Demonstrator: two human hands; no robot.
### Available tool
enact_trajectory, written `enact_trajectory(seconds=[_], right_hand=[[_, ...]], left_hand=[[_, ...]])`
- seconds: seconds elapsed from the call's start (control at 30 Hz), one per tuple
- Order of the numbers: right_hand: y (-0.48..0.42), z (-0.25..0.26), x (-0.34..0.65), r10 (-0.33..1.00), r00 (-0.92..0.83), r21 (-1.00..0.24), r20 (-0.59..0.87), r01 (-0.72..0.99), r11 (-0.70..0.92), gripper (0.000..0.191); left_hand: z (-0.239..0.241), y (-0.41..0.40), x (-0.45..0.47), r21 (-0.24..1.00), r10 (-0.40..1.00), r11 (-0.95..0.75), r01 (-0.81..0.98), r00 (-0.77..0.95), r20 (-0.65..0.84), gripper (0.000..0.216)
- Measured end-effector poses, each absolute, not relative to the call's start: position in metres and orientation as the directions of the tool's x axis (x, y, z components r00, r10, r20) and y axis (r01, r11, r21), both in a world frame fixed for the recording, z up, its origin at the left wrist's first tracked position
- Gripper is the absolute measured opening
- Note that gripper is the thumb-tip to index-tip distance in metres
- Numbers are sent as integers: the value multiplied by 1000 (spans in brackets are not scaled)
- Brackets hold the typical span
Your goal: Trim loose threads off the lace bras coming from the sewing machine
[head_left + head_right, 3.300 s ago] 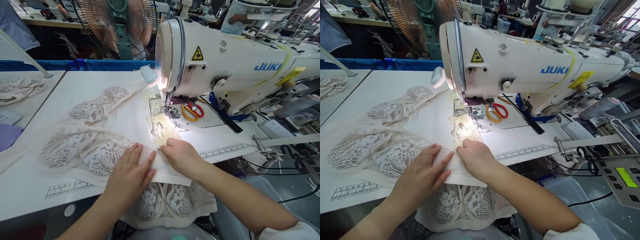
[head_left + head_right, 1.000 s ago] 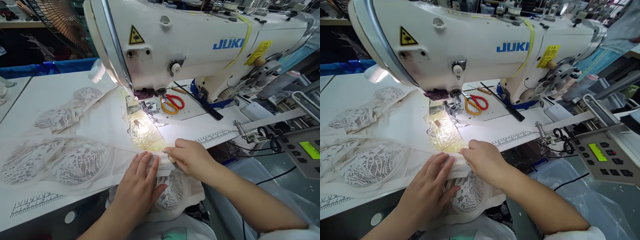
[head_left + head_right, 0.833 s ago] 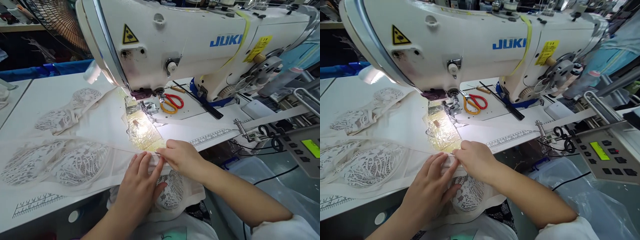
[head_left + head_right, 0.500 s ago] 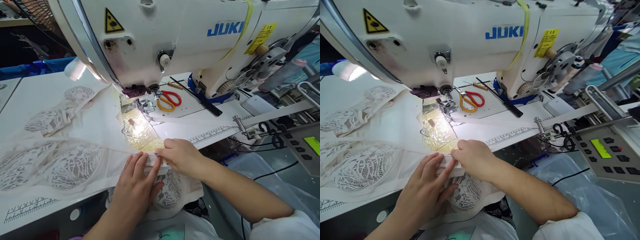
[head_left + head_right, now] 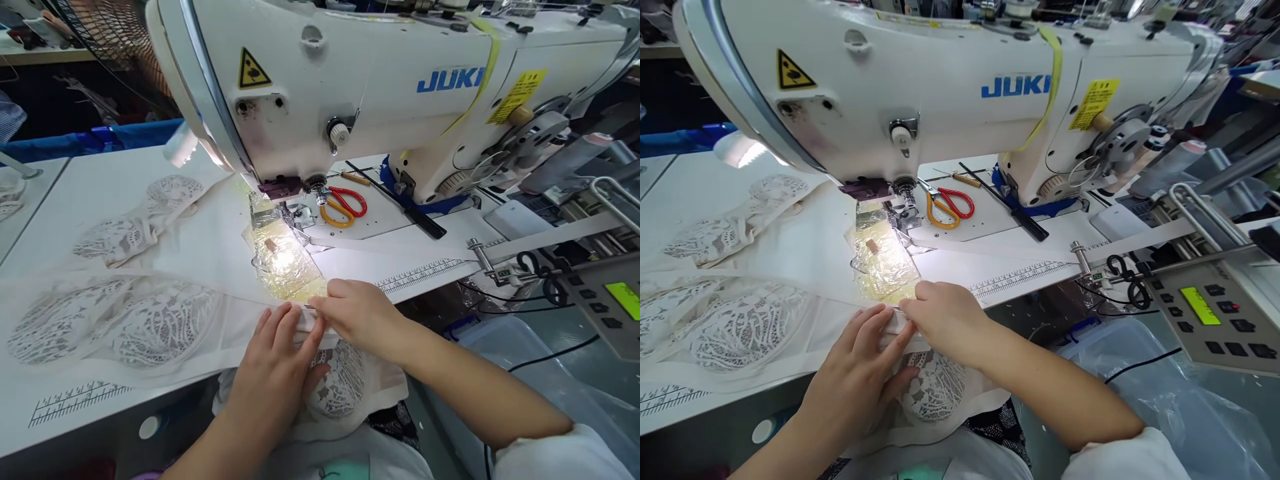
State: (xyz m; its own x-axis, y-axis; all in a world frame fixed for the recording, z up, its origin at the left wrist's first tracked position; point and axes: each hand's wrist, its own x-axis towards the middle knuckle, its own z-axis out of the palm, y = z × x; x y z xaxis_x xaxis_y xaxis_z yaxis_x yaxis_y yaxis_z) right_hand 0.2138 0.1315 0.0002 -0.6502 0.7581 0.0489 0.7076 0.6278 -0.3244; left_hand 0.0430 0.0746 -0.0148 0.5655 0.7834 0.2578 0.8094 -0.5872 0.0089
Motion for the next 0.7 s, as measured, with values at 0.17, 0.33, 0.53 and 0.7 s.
enact_trajectory(seconds=[0.17,0.33,0.53,0.7], right_hand=[[132,11,220,754,-656,-304,-45,728,615,18],[128,20,260,837,-547,-416,14,758,503,25],[178,2,290,987,-73,-424,141,897,127,28],[180,14,279,975,-75,-292,210,947,136,30]], left_hand=[[-16,73,43,-7,791,-571,821,552,263,45],[-16,70,43,-23,791,-561,827,544,280,43],[-20,61,40,-64,775,-548,834,535,338,38],[-26,52,37,-42,758,-549,835,519,395,36]])
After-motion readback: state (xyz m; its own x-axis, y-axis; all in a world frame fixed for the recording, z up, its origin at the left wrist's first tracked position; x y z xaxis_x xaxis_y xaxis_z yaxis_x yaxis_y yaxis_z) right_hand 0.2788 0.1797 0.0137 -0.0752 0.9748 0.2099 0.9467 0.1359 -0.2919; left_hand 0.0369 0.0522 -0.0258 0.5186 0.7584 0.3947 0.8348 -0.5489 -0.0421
